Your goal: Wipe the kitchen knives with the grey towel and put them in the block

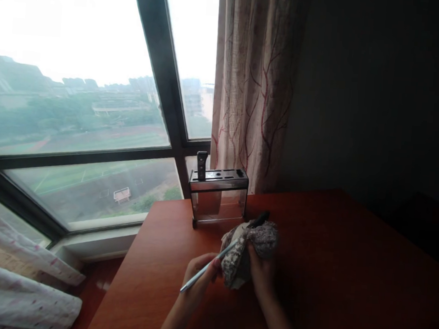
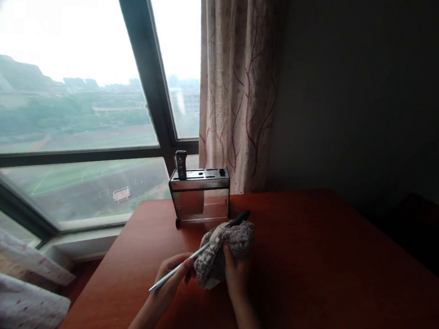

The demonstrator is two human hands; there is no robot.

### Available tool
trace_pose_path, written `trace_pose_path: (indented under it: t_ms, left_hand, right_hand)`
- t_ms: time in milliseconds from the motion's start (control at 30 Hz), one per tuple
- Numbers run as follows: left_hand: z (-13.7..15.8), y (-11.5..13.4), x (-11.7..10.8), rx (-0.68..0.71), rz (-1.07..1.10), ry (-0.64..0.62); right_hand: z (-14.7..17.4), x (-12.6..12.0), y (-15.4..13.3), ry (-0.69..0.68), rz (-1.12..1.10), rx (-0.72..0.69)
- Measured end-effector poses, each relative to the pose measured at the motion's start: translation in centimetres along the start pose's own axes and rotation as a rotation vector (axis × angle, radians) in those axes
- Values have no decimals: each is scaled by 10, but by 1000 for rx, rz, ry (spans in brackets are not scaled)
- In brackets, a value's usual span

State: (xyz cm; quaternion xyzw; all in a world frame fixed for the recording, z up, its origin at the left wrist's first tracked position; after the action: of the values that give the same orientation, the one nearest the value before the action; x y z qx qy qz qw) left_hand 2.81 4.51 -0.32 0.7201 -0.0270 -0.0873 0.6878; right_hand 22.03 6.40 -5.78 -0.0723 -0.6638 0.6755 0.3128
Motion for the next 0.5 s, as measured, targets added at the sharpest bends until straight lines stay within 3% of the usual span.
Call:
trace_pose_path:
  t_ms: [133, 233, 333, 500]
  left_hand:
    - [0, -6, -2, 25, 62, 8]
    - [1, -6, -6, 44, 97, 46]
    - [1, -8, -7, 26, 139, 7]
    - [0, -16, -6, -14, 251, -46]
  right_hand:
    - [-1, 2, 8, -28, -91, 68]
    - [5, 15, 13, -168, -361, 309]
    - [14, 25, 12, -272, -590, 517]
    - [19, 26, 12, -324, -703, 631]
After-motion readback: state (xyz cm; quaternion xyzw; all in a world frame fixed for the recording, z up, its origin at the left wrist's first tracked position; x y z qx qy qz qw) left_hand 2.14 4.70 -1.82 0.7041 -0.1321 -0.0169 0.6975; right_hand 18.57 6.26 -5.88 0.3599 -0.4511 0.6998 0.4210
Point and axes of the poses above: each hand's wrist, its own z-axis away from the middle knuckle, its own x-axis out of the palm, y = z × x, the point moved 6 cm from there along -z, towards the middle knuckle, and after that the axes turned 5 degrees about -z, right-handed, at the moved point
